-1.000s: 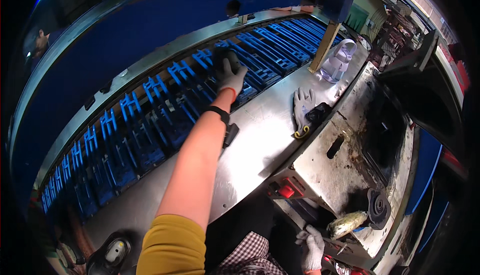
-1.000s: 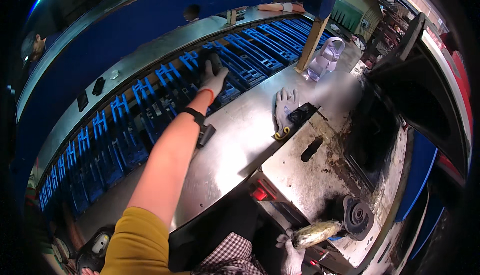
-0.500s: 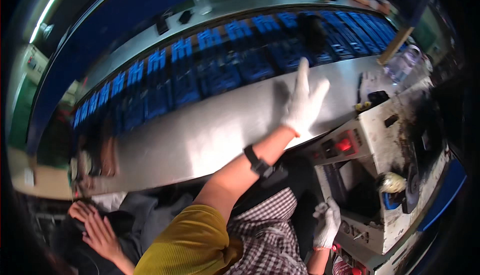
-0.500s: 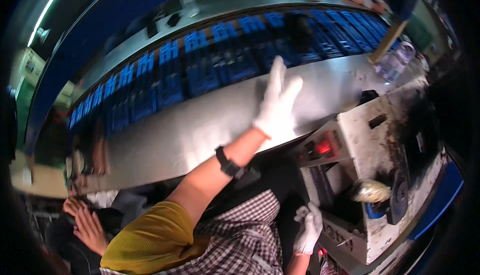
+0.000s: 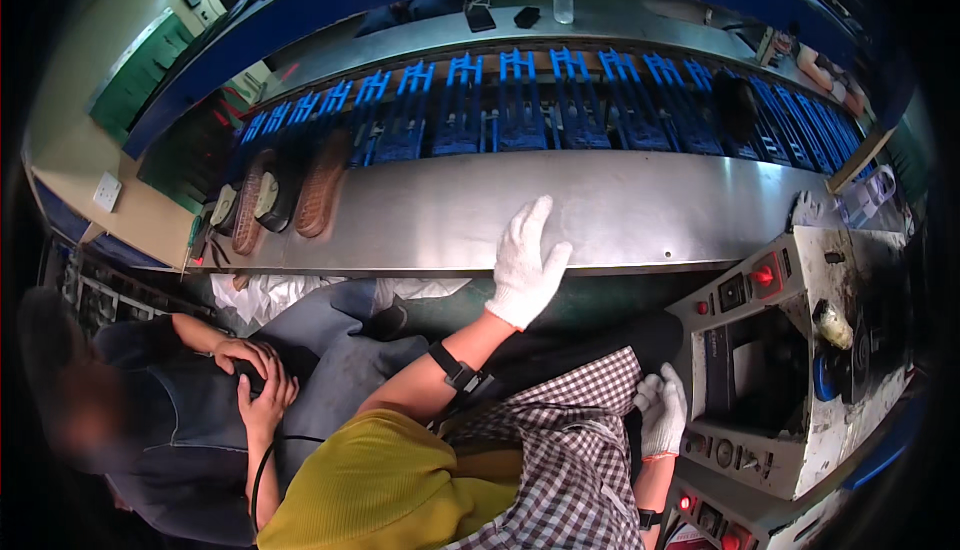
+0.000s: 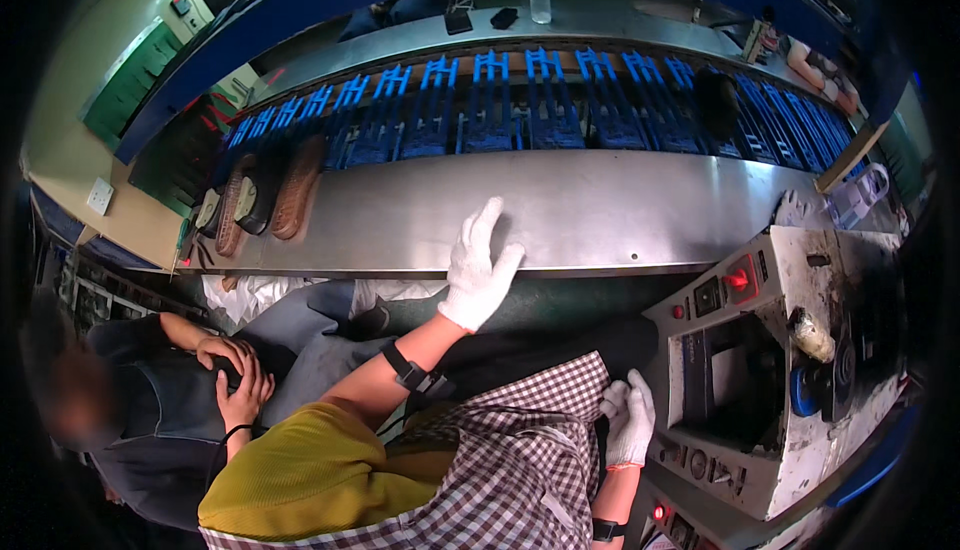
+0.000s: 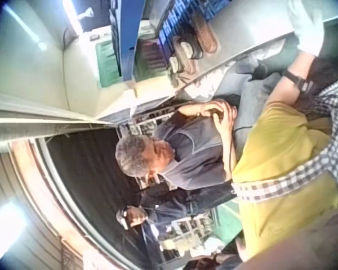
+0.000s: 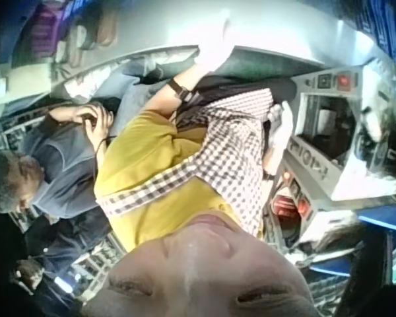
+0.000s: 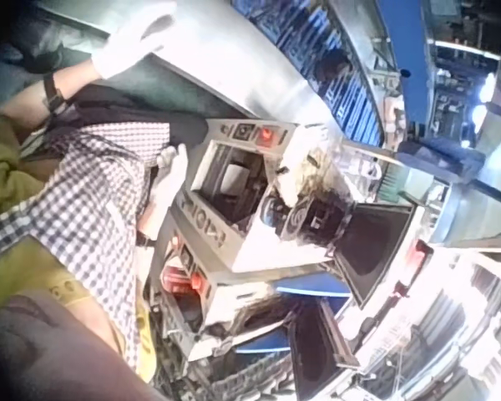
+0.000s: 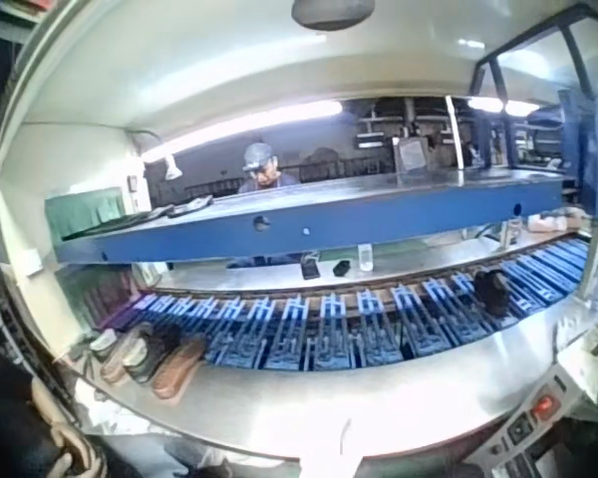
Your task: Operate an industrial heat-press machine to bond soles to shoe uppers and inspect the finished product.
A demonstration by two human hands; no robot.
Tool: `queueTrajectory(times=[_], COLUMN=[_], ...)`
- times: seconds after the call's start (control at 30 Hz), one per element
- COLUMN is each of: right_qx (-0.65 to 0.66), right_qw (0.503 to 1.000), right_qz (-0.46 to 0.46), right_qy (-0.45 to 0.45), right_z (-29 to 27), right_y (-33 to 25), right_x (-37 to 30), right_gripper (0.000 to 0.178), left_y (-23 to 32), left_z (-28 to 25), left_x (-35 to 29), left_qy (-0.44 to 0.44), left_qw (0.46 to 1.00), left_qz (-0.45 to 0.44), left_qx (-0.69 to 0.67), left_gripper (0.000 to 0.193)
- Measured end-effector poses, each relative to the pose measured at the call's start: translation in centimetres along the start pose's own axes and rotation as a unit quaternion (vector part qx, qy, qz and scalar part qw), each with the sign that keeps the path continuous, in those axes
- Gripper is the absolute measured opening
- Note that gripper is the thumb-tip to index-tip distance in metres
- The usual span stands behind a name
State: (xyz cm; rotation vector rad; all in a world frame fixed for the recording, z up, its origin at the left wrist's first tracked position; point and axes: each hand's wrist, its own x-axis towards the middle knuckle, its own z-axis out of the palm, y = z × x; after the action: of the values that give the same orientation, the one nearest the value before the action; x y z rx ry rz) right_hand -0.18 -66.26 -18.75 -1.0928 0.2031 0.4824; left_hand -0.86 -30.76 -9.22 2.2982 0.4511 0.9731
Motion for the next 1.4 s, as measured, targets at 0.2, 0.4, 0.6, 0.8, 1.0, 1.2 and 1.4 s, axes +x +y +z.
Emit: queueTrajectory(times=[0.2,0.4,0.6,0.8,1.0,1.2,1.4], right_qx=[0.169,0.277,0.245,0.241,0.235,0.224,0.240], right_qw=[0.981,0.949,0.965,0.960,0.959,0.964,0.962], right_qz=[0.090,0.089,0.093,0.112,0.119,0.109,0.107], right_qy=[0.036,0.125,0.029,0.088,0.103,0.090,0.079], right_z=[-5.2,-8.3,-10.5,-10.1,-9.5,-8.6,-8.0], right_y=[5.7,7.5,8.9,8.8,8.5,7.9,7.6], right_x=[1.7,2.4,2.9,2.8,2.6,2.4,2.2], right_gripper=[0.051,0.042,0.039,0.038,0.037,0.034,0.030], left_y=[-2.8,-1.7,-1.5,-1.6,-1.4,-1.1,-1.3], left_z=[1.1,1.9,2.5,2.4,2.4,2.2,2.4], left_x=[0.9,1.6,1.7,1.4,1.5,1.6,1.5], left_qy=[-0.089,-0.123,-0.144,-0.123,-0.125,-0.124,-0.121], left_qw=[0.966,0.965,0.958,0.960,0.961,0.964,0.964], left_qz=[0.030,0.045,0.057,0.063,0.060,0.064,0.070], left_qx=[0.240,0.227,0.240,0.243,0.239,0.226,0.227], left_gripper=[0.070,0.069,0.069,0.063,0.061,0.060,0.060])
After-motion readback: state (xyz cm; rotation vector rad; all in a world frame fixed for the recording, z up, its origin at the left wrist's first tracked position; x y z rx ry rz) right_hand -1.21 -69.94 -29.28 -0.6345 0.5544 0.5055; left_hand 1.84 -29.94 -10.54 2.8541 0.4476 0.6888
